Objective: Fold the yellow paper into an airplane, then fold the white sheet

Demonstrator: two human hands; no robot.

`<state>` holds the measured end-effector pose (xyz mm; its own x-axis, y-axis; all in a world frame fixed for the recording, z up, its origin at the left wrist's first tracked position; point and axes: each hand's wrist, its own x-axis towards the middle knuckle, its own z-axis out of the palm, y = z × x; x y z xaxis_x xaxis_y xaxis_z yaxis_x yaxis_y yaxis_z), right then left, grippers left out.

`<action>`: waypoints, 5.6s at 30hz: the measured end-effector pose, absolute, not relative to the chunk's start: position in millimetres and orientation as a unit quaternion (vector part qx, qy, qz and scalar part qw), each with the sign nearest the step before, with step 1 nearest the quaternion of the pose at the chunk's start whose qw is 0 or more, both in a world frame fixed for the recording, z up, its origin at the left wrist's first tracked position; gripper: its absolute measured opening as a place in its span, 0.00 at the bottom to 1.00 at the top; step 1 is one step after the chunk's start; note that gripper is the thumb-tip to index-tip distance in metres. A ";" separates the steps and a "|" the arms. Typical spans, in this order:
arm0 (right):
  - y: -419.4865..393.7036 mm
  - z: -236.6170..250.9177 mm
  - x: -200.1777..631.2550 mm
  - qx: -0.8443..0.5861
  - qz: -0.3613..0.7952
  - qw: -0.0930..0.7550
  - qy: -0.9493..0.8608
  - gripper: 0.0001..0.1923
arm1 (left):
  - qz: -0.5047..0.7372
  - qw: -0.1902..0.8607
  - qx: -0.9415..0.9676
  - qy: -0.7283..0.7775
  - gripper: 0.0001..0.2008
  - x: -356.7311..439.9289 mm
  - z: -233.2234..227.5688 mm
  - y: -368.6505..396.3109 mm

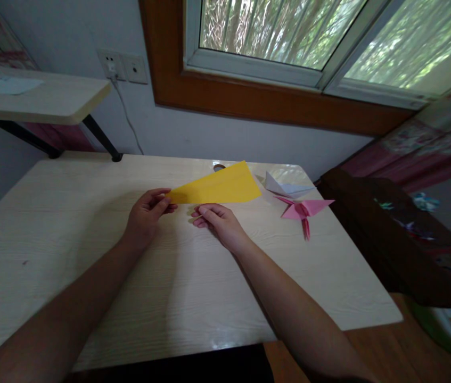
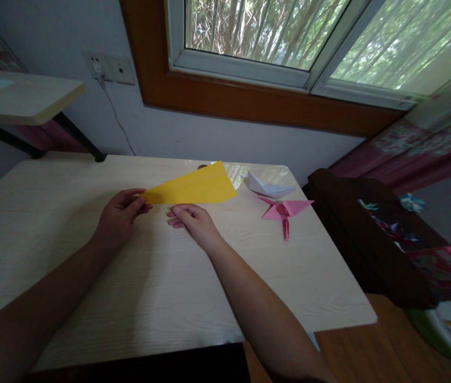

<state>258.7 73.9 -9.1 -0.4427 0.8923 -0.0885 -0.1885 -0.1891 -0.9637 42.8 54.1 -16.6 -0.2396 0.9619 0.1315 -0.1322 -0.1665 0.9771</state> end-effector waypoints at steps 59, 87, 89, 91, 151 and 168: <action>69.1 -11.0 258.4 -0.347 0.548 0.388 -0.654 0.16 | 0.460 0.464 0.557 0.513 0.16 50.2 -3.5 42.3; 73.4 -13.7 258.7 -0.376 0.546 0.405 -0.630 0.15 | 0.359 0.446 0.643 0.509 0.16 48.7 2.7 37.3; 73.9 -14.0 259.0 -0.380 0.545 0.401 -0.630 0.15 | 0.357 0.449 0.638 0.515 0.15 48.8 1.2 37.7; 74.6 -15.4 259.4 -0.383 0.542 0.399 -0.633 0.15 | 0.359 0.451 0.629 0.521 0.15 48.8 0.0 38.5; 79.5 -9.9 258.8 -0.413 0.573 0.389 -0.591 0.20 | 0.332 0.477 0.640 0.503 0.18 48.7 3.1 38.3; 79.9 -4.9 267.3 -0.351 0.655 0.338 -0.577 0.23 | 0.379 0.523 0.529 0.550 0.22 48.3 5.4 41.1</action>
<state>267.3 79.9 -4.9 -0.5254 0.8480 -0.0689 -0.0385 -0.1046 -0.9938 48.3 41.1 5.4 0.1068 0.9789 -0.1741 0.1850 0.1525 0.9708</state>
